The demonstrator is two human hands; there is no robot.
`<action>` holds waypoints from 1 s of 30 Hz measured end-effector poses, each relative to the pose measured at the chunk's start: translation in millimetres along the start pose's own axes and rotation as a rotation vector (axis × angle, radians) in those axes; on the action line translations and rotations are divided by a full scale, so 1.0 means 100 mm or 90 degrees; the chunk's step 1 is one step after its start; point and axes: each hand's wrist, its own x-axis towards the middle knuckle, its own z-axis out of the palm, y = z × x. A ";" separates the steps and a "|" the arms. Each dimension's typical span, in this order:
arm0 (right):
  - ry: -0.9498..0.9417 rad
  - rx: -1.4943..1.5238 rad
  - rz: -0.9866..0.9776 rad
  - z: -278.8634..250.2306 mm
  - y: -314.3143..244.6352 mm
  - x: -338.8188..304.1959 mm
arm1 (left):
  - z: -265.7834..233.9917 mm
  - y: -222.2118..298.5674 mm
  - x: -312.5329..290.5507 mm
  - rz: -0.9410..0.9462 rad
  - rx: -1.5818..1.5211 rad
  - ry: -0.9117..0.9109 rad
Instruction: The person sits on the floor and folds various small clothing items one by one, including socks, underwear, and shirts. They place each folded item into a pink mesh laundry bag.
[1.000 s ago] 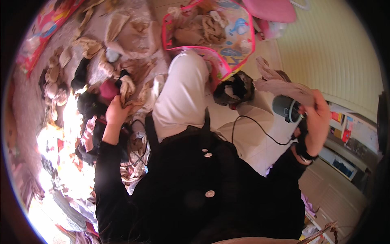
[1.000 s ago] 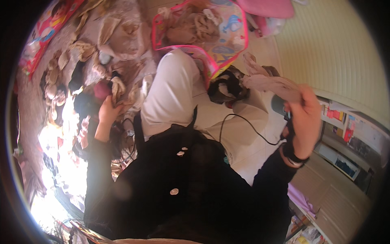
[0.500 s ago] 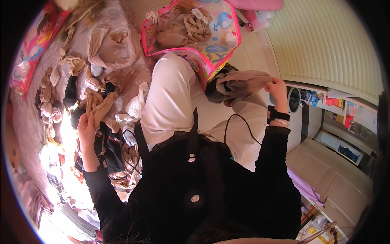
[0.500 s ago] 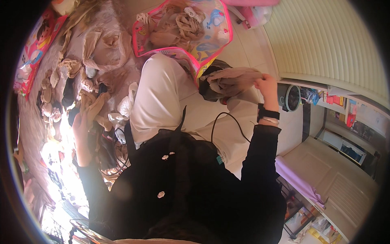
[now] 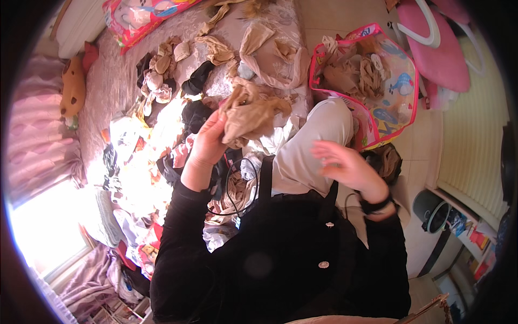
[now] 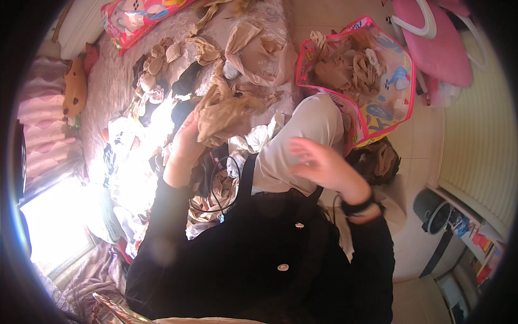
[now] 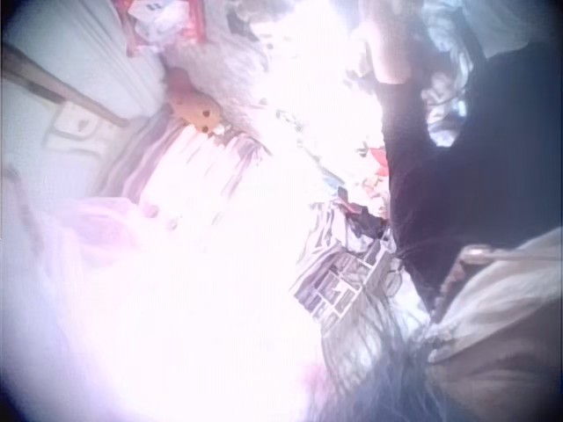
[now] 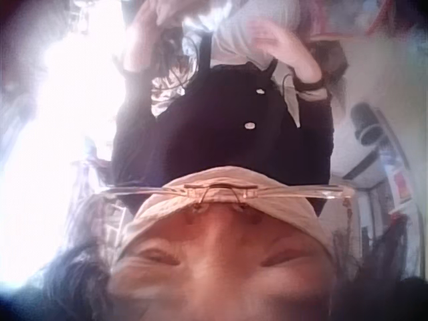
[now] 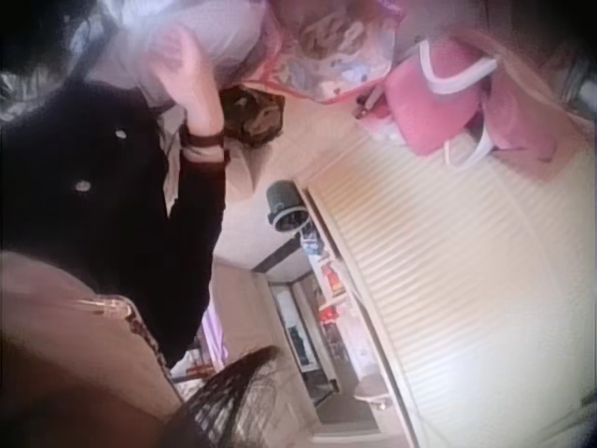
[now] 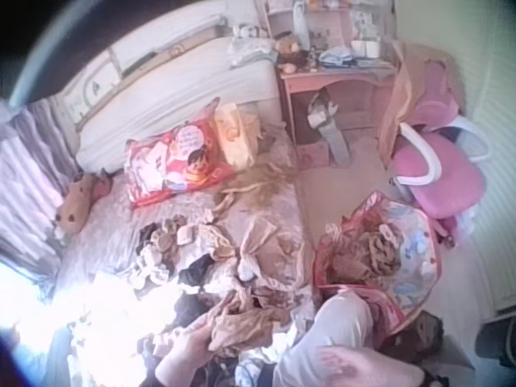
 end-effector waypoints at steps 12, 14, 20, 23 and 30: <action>0.117 0.648 -0.112 0.09 -0.40 0.87 | -0.38 -0.38 -0.29 0.076 -0.211 0.034; 0.132 0.648 -0.134 -0.08 -0.44 0.78 | -0.52 -0.39 -0.28 0.066 -0.245 0.088; 0.178 0.571 -0.133 -0.20 -0.40 0.63 | -0.76 -0.39 -0.21 0.142 -0.457 0.105; 0.300 0.524 -0.121 -0.13 -0.40 0.60 | -0.94 -0.36 -0.18 0.199 -0.402 0.193; 0.499 0.191 -0.217 -0.03 -0.45 0.54 | -1.41 -0.47 -0.12 0.198 -0.279 0.221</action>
